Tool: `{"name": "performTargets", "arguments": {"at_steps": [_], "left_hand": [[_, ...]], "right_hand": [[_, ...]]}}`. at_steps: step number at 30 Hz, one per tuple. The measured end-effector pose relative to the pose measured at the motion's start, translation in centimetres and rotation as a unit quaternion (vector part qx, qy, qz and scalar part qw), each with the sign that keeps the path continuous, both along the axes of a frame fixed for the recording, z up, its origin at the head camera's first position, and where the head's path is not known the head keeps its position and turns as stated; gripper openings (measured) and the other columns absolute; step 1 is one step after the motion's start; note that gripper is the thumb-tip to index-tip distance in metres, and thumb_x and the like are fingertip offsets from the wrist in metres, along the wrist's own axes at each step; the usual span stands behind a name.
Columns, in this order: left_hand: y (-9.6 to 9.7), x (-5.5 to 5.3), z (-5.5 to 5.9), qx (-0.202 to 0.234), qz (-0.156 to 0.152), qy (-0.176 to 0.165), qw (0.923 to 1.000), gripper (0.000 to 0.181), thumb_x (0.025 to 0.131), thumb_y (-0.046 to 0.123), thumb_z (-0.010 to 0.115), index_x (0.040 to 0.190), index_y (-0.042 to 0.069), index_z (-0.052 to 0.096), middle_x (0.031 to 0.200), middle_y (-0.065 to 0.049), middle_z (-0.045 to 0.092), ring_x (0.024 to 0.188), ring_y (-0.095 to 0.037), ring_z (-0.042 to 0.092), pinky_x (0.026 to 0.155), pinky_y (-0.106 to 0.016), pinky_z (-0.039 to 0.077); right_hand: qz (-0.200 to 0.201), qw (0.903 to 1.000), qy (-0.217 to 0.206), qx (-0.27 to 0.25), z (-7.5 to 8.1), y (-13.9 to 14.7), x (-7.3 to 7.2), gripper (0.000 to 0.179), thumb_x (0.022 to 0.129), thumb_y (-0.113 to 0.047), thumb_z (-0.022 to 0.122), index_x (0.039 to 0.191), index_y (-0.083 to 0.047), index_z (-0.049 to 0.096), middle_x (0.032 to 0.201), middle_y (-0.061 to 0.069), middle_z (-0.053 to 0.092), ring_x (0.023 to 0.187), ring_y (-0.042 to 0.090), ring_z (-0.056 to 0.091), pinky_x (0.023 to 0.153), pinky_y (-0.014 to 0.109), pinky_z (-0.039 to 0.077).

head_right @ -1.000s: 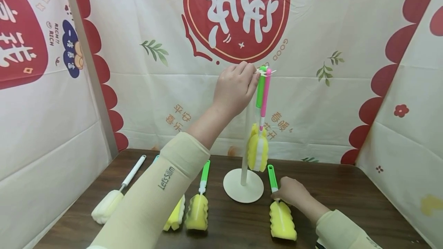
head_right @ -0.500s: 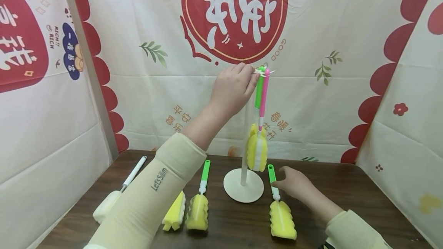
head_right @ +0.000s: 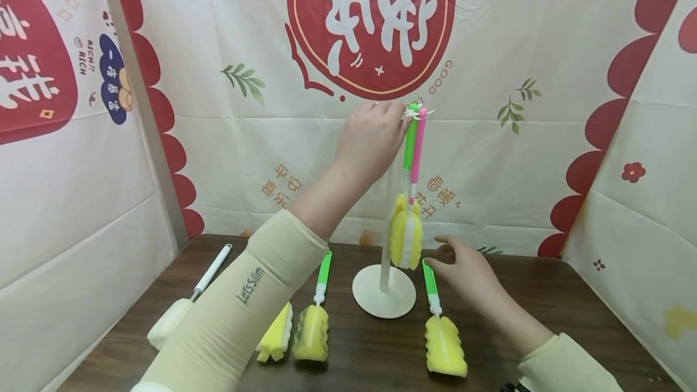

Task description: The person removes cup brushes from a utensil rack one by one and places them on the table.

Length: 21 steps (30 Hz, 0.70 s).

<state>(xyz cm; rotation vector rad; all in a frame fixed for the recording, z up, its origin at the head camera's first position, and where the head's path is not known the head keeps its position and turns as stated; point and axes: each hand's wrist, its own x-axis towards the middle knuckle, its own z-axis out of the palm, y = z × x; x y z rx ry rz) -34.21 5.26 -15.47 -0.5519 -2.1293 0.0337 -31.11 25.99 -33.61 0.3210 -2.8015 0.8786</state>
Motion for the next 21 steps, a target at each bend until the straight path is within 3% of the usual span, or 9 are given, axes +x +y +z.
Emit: {"name": "performTargets", "arguments": {"at_steps": [6, 12, 17, 21], "left_hand": [[0.1, 0.4, 0.4, -0.017, -0.007, -0.025, 0.9995, 0.034, 0.098, 0.036, 0.055, 0.125, 0.016, 0.06, 0.117, 0.005, 0.067, 0.106, -0.011, 0.062, 0.097, -0.019, 0.04], [0.2, 0.4, 0.4, -0.028, -0.01, -0.029, 0.9991, 0.039, 0.096, 0.035, 0.059, 0.129, 0.015, 0.059, 0.125, 0.004, 0.064, 0.111, -0.013, 0.06, 0.101, -0.022, 0.038], [0.0, 0.1, 0.2, -0.021, -0.019, -0.034, 0.999, 0.041, 0.097, 0.033, 0.059, 0.133, 0.013, 0.057, 0.127, 0.003, 0.063, 0.114, -0.014, 0.058, 0.102, -0.021, 0.037], [-0.4, -0.1, 0.2, 0.002, -0.043, -0.06, 0.9973, 0.041, 0.099, 0.03, 0.055, 0.136, 0.012, 0.055, 0.127, 0.001, 0.062, 0.113, -0.015, 0.056, 0.097, -0.017, 0.039]], "right_hand": [[0.009, 0.9984, 0.043, -0.036, 0.9, -0.7, 0.3, 0.069, 0.094, -0.045, 0.062, 0.14, 0.003, 0.043, 0.127, 0.026, 0.055, 0.109, 0.045, 0.057, 0.082, 0.053, 0.052], [0.008, 0.9968, 0.061, -0.05, 1.4, -1.1, 0.3, 0.064, 0.095, -0.043, 0.06, 0.139, 0.002, 0.046, 0.13, 0.024, 0.053, 0.113, 0.039, 0.052, 0.086, 0.053, 0.049], [0.014, 0.9945, 0.086, -0.058, 1.7, -1.4, 0.5, 0.059, 0.096, -0.041, 0.059, 0.136, 0.002, 0.048, 0.129, 0.022, 0.054, 0.113, 0.038, 0.051, 0.091, 0.057, 0.042], [0.018, 0.9918, 0.106, -0.069, 2.2, -1.7, 0.8, 0.054, 0.097, -0.035, 0.059, 0.135, 0.001, 0.049, 0.129, 0.022, 0.054, 0.112, 0.037, 0.05, 0.092, 0.057, 0.039]]}}
